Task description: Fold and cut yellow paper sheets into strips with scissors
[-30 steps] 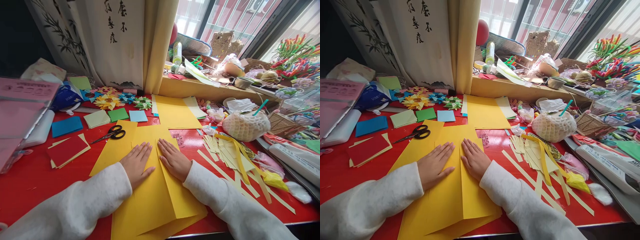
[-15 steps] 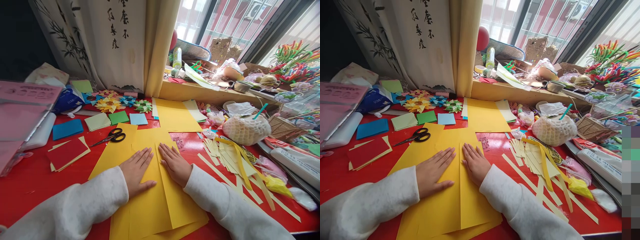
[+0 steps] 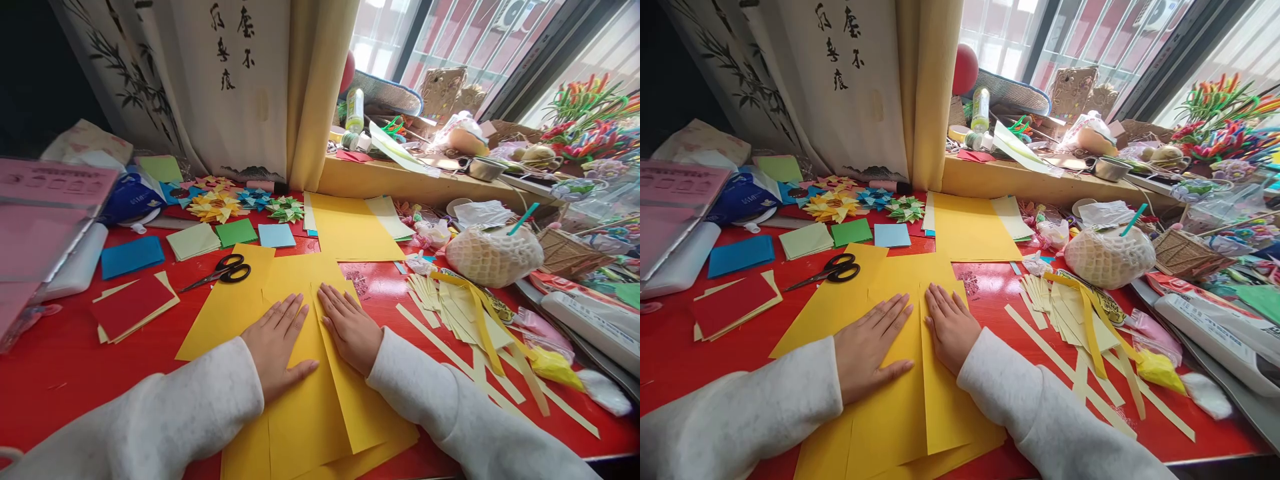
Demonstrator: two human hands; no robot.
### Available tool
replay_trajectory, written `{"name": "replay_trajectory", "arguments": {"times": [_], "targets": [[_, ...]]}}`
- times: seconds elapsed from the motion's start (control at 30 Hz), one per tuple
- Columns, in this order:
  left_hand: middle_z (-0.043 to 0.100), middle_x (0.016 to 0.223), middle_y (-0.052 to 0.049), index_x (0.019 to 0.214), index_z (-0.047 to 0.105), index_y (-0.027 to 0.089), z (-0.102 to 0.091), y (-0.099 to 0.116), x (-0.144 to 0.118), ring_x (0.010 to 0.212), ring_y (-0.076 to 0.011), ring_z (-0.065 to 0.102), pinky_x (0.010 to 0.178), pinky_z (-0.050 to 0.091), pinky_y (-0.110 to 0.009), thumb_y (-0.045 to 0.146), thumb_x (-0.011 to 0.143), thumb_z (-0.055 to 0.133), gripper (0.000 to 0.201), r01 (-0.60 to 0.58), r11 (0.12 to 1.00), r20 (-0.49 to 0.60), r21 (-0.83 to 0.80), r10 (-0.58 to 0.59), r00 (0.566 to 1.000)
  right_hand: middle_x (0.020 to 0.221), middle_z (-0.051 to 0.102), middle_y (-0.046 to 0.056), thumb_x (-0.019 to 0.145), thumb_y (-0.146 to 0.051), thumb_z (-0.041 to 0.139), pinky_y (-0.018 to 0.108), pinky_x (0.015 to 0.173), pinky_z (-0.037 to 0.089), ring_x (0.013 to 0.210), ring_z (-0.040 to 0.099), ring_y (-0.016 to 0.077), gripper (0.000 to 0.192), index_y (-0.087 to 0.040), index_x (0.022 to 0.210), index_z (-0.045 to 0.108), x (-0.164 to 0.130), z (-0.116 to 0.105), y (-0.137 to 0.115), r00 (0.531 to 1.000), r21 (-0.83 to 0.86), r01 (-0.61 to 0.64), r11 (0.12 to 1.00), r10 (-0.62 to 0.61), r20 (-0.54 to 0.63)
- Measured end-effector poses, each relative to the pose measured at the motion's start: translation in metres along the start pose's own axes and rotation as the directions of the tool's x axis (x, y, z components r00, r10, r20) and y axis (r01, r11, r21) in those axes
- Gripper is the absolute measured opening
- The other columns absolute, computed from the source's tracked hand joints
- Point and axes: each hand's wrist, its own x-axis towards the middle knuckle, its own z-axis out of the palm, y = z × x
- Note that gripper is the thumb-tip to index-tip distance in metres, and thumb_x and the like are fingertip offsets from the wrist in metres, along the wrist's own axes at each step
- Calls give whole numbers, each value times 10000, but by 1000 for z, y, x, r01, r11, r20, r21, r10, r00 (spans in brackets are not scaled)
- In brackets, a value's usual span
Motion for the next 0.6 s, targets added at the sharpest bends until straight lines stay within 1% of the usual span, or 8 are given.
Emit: {"name": "replay_trajectory", "arguments": {"times": [0.17,0.3,0.4,0.47,0.6], "targets": [[241,1323,-144,1246,284,61,-1,3,-1,1219,-253,157,985,159,-385,568,740,245,717,9,1000,18,-14,-9,1000,1337,187,61,850,-262,170,389,998,193,1229,127,162,452,-126,1280,203,0,0,-2,1000,2,-19,1000,19,15],[269,1313,-140,1233,313,70,-1,6,-2,1214,-253,178,981,183,-381,548,759,239,678,3,1000,-19,-27,-4,1000,1338,182,74,853,-284,180,387,999,191,1230,120,164,457,-120,1279,203,4,0,6,1000,53,1,999,-3,26],[292,1304,-132,1220,338,81,-2,5,-1,1213,-239,185,987,176,-363,564,753,238,680,-28,999,-15,-34,27,1000,1344,147,109,852,-296,192,370,1002,195,1235,77,160,476,-78,1276,195,7,-3,14,1000,117,-7,993,9,-15],[293,1304,-130,1225,331,86,-3,2,0,1214,-236,184,986,175,-362,579,746,232,695,-39,999,6,-31,40,999,1350,116,112,852,-322,195,359,1005,192,1237,51,156,499,-65,1279,177,7,-7,16,1000,135,6,991,-4,-20],[267,1318,-116,1239,312,98,-4,-3,1,1220,-228,168,986,166,-362,586,738,238,702,-33,999,52,-14,33,998,1349,124,82,847,-381,188,363,1007,184,1237,77,162,530,-79,1283,178,2,-8,8,995,67,54,996,-60,81]]}}
